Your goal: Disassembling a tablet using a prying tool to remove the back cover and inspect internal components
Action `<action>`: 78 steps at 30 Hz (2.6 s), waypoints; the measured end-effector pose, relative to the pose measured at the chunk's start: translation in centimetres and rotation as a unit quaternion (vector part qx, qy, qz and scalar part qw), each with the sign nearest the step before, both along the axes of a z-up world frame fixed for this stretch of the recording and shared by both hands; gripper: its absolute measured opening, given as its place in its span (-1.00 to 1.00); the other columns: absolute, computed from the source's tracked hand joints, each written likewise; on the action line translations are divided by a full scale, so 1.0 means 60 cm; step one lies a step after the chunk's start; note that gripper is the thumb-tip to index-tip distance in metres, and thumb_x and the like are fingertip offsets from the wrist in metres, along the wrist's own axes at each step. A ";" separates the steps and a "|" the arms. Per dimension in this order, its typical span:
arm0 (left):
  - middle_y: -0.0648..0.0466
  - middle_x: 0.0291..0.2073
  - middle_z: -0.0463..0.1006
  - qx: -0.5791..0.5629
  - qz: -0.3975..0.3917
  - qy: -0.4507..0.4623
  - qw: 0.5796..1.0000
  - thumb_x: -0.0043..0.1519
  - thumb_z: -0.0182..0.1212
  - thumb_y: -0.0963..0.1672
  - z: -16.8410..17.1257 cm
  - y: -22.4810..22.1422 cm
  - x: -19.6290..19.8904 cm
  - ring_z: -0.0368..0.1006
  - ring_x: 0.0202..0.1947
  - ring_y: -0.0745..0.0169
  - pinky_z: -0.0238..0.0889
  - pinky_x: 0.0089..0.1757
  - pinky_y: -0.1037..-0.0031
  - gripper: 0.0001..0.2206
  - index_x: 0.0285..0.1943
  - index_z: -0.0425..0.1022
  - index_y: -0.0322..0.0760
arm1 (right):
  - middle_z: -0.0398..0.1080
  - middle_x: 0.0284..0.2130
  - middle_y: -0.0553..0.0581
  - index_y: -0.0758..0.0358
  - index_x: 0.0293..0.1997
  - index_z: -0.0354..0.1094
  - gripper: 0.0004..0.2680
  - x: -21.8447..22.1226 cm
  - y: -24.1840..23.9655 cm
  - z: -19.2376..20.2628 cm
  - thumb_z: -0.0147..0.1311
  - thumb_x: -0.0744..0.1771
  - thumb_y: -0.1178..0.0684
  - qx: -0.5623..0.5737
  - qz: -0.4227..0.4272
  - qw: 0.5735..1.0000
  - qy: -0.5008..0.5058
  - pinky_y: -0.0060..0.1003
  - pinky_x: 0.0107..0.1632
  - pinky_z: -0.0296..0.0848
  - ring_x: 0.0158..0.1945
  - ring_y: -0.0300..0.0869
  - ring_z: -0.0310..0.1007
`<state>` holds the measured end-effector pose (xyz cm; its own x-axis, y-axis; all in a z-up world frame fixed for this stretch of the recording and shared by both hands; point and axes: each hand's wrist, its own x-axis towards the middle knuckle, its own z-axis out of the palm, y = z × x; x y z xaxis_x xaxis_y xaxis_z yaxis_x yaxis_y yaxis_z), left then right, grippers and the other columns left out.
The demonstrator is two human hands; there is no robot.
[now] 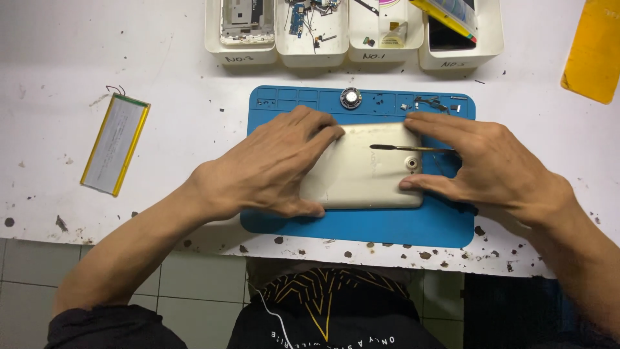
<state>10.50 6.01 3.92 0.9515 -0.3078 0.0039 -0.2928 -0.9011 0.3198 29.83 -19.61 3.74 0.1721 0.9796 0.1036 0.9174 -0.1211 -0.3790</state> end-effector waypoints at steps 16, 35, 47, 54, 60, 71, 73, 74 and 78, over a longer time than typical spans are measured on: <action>0.01 -0.25 0.60 -0.232 0.057 -0.050 0.970 0.24 0.36 -0.03 0.039 0.013 -0.004 0.51 -0.33 0.17 0.34 -0.35 0.44 -0.73 -0.06 0.47 -0.26 | 0.34 -0.15 0.08 0.25 0.32 0.32 -0.46 -0.014 -0.007 0.020 0.37 0.18 0.17 0.044 -0.121 0.934 0.334 -0.59 -0.61 -0.05 -0.64 -0.39 -0.18; -0.12 -0.26 0.67 -0.339 -0.092 -0.210 0.912 0.23 0.37 -0.23 0.048 0.001 -0.018 0.65 -0.29 0.03 0.56 -0.22 0.37 -0.87 -0.12 0.57 -0.47 | 0.60 -0.13 0.19 0.33 -0.05 0.50 -0.72 -0.025 -0.019 -0.006 0.36 0.24 0.01 0.230 0.108 0.960 0.114 -0.44 -0.29 0.70 -0.15 -0.13 0.72; -0.11 -0.30 0.68 -0.321 -0.081 -0.227 0.916 0.19 0.40 -0.24 0.048 0.001 -0.014 0.65 -0.34 0.07 0.54 -0.26 0.42 -0.88 -0.18 0.58 -0.47 | 0.62 -0.18 0.18 0.26 -0.03 0.50 -0.73 -0.012 -0.031 -0.010 0.38 0.26 -0.01 0.266 0.144 0.950 0.082 -0.50 -0.44 0.57 -0.26 -0.21 0.72; -0.12 -0.29 0.68 -0.318 -0.085 -0.232 0.915 0.19 0.42 -0.25 0.046 0.005 -0.014 0.65 -0.33 0.06 0.54 -0.27 0.43 -0.87 -0.16 0.58 -0.48 | 0.62 -0.21 0.15 0.32 -0.08 0.52 -0.79 -0.019 -0.032 -0.008 0.31 0.28 0.05 0.271 0.126 0.952 0.070 -0.48 -0.43 0.60 -0.25 -0.20 0.72; -0.11 -0.23 0.68 -0.282 -0.125 -0.200 0.930 0.24 0.36 -0.20 0.044 0.021 -0.010 0.65 -0.28 0.04 0.58 -0.23 0.38 -0.84 -0.08 0.56 -0.44 | 0.61 -0.19 0.14 0.35 -0.07 0.51 -0.78 -0.020 -0.032 -0.007 0.33 0.26 0.08 0.257 0.104 0.955 0.106 -0.43 -0.30 0.71 -0.19 -0.17 0.73; -0.12 -0.23 0.66 -0.299 -0.101 -0.246 0.917 0.24 0.27 -0.26 0.010 0.030 -0.040 0.65 -0.31 -0.06 0.57 -0.25 0.32 -0.89 -0.12 0.56 -0.53 | 0.62 -0.26 0.11 0.29 -0.10 0.52 -0.65 -0.019 -0.026 -0.014 0.46 0.20 -0.13 0.270 0.122 0.953 0.069 -0.49 -0.43 0.55 -0.28 -0.24 0.70; -0.11 -0.24 0.66 -0.294 -0.097 -0.252 0.917 0.25 0.27 -0.25 0.010 0.030 -0.041 0.65 -0.31 -0.06 0.57 -0.25 0.33 -0.89 -0.13 0.57 -0.52 | 0.62 -0.26 0.10 0.29 -0.12 0.53 -0.63 -0.017 -0.024 -0.013 0.48 0.18 -0.15 0.277 0.126 0.950 0.071 -0.50 -0.44 0.55 -0.28 -0.24 0.70; -0.11 -0.25 0.66 -0.297 -0.095 -0.256 0.915 0.25 0.27 -0.24 0.010 0.029 -0.042 0.65 -0.32 -0.04 0.56 -0.25 0.33 -0.89 -0.13 0.57 -0.51 | 0.62 -0.26 0.11 0.29 -0.11 0.52 -0.64 -0.017 -0.025 -0.011 0.46 0.19 -0.15 0.271 0.128 0.952 0.066 -0.50 -0.45 0.52 -0.29 -0.25 0.70; -0.13 -0.23 0.67 -0.302 -0.099 -0.261 0.911 0.23 0.32 -0.25 0.005 0.028 -0.042 0.67 -0.29 -0.02 0.60 -0.23 0.32 -0.87 -0.11 0.57 -0.51 | 0.61 -0.25 0.15 0.29 -0.10 0.52 -0.62 -0.016 -0.029 -0.007 0.50 0.18 -0.15 0.261 0.136 0.953 0.066 -0.52 -0.46 0.52 -0.30 -0.26 0.69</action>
